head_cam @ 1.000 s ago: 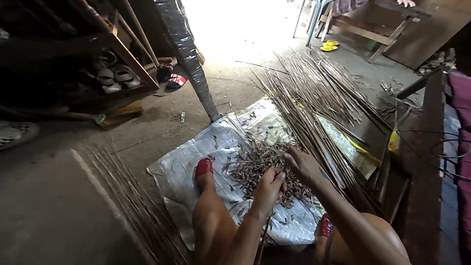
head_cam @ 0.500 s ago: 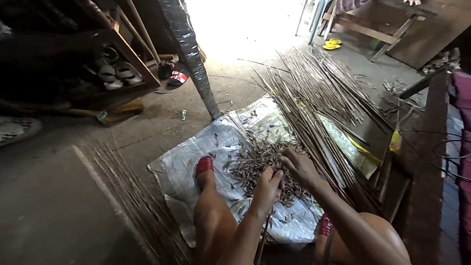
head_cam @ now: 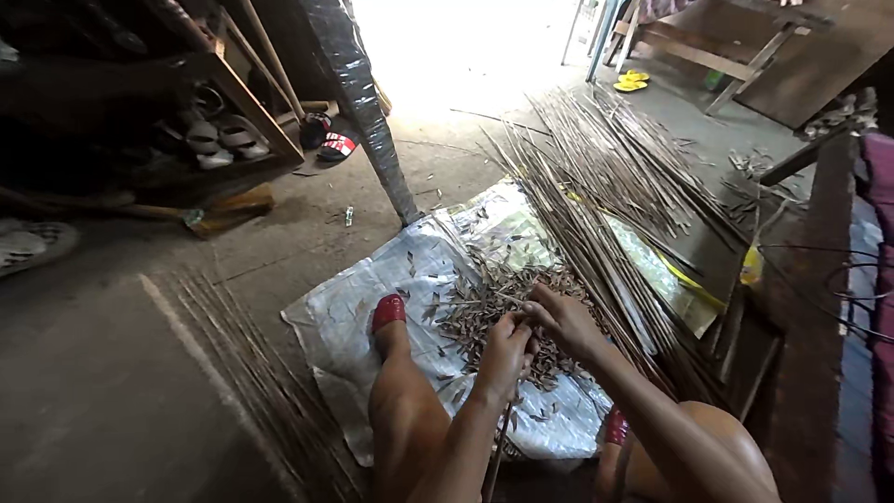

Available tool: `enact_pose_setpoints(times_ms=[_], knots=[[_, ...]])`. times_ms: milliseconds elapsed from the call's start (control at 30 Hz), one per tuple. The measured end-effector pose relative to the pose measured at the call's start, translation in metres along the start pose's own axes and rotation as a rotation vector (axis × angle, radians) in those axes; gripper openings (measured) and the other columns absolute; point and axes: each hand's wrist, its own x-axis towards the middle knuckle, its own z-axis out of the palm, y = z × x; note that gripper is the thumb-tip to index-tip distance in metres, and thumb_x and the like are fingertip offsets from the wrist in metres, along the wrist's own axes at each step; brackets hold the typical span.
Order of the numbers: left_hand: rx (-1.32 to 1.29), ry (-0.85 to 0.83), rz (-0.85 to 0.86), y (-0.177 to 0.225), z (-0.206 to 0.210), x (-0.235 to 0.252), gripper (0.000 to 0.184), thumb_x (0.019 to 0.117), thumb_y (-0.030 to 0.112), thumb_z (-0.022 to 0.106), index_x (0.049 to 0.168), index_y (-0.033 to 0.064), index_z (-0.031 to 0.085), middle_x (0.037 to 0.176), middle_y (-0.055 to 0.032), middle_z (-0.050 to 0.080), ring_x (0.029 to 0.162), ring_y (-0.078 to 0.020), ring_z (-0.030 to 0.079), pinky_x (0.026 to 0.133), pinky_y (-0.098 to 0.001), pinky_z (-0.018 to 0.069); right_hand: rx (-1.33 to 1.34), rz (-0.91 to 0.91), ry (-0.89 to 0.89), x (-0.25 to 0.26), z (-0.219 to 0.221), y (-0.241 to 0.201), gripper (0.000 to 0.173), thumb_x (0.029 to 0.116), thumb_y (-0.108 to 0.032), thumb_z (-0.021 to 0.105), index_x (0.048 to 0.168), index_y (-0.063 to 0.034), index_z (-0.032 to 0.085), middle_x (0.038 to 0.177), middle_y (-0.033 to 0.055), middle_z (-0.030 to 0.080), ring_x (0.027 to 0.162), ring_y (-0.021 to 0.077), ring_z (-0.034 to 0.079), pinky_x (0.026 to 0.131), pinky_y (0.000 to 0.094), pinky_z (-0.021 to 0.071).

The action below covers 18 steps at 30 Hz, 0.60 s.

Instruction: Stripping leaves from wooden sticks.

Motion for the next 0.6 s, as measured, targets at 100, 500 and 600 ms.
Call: enact_pose_setpoints(times_ms=[100, 500, 600], knots=[[0.009, 0.044, -0.01, -0.001, 0.002, 0.004, 0.019, 0.1097, 0.01, 0.041, 0.122, 0.0026, 0.053, 0.071, 0.0011, 0.051, 0.043, -0.0012, 0.037, 0.038, -0.0153, 0.0305, -0.122, 0.11, 0.058, 0.0, 0.008, -0.014, 0.054, 0.1076, -0.05, 0.038, 0.115, -0.0025, 0.064, 0.083, 0.0177, 0.067, 0.083, 0.0379, 0.068, 0.074, 0.058, 0.051], [0.045, -0.007, 0.028, -0.003, -0.006, 0.0, 0.018, 0.1113, 0.013, 0.038, 0.115, 0.0015, 0.052, 0.07, 0.0016, 0.055, 0.044, -0.0003, 0.039, 0.039, -0.0146, 0.0322, 0.666, 0.218, 0.045, 0.013, -0.014, 0.017, 0.033, 0.1101, -0.033, 0.04, 0.116, -0.0043, 0.055, 0.066, -0.0063, 0.043, 0.05, 0.0012, 0.037, 0.049, 0.0185, 0.0343], [0.023, -0.018, 0.038, -0.002, -0.004, 0.001, 0.02, 0.1102, 0.01, 0.039, 0.122, 0.0005, 0.051, 0.073, 0.0004, 0.056, 0.046, -0.0009, 0.042, 0.042, -0.0151, 0.0341, 0.762, 0.216, -0.12, 0.002, -0.013, 0.002, 0.023, 0.1055, -0.025, 0.051, 0.115, -0.004, 0.056, 0.067, -0.0065, 0.044, 0.049, 0.0002, 0.038, 0.045, 0.0166, 0.0335]])
